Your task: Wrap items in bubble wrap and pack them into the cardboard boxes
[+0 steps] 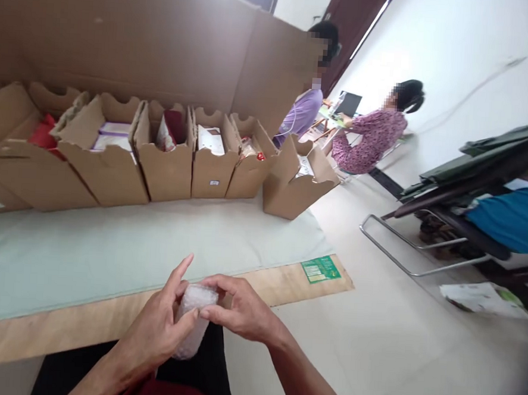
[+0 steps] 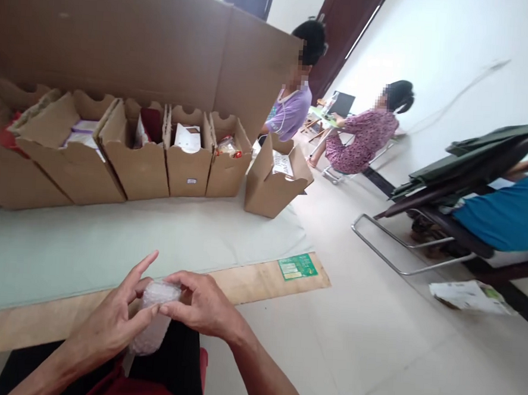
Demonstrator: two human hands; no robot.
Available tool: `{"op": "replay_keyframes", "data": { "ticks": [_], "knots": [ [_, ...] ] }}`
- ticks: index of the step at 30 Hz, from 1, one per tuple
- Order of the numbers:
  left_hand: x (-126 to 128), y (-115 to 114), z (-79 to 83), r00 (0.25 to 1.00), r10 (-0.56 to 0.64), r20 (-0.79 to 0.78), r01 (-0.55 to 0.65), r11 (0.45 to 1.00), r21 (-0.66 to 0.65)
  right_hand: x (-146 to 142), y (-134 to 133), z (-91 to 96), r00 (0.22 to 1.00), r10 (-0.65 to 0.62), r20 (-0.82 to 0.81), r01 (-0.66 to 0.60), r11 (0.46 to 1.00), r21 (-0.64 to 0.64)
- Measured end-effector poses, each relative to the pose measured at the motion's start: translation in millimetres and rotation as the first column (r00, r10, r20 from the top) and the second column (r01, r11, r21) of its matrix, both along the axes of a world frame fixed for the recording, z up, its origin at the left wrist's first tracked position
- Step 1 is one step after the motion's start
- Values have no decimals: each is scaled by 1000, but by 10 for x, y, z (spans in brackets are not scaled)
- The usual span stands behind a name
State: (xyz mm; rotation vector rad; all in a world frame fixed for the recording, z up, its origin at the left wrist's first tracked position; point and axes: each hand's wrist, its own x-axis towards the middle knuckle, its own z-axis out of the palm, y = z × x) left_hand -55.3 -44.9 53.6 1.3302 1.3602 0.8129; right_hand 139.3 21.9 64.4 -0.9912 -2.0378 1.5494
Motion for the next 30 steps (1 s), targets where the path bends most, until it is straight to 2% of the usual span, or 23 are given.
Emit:
{"op": "replay_keyframes", "data": {
  "ticks": [2,5,8,11,14,17,19,20,21,23,25,27,30],
  "knots": [
    [36,74,-16,994,-29,-108,34,998,47,92,-10,-10,997,-53,53,51,998,36],
    [76,233,61,984,53,-171,-18,979,201,304,32,53,989,-110,99,101,990,98],
    [145,449,250,974,151,-171,-82,931,356,612,151,226,969,-219,112,196,962,192],
    [297,718,474,966,173,-190,-52,855,516,991,308,481,925,-368,91,324,893,313],
    [547,1073,667,972,128,-198,32,762,646,1361,493,806,837,-546,-41,518,766,382],
    [886,1534,838,979,38,-203,118,702,702,1632,755,1166,680,-692,-243,716,556,421],
    [1143,1869,952,968,-28,-249,202,676,709,1745,992,1371,591,-718,-368,786,411,461],
    [1271,2031,1003,956,-51,-289,249,664,705,1784,1124,1448,566,-714,-413,802,361,475],
    [1394,2180,1047,940,-64,-335,293,657,695,1815,1261,1505,554,-707,-439,809,333,485],
    [1603,2418,1091,900,-59,-433,358,668,653,1861,1529,1560,564,-701,-436,799,330,503],
    [1737,2555,1060,853,-30,-522,389,703,596,1891,1757,1558,596,-708,-378,767,362,530],
    [1789,2594,962,817,-11,-576,408,718,564,1910,1928,1536,648,-702,-295,716,429,551],
    [1769,2556,780,822,2,-569,409,693,593,1914,2098,1510,749,-650,-124,596,581,555]
  ]
}}
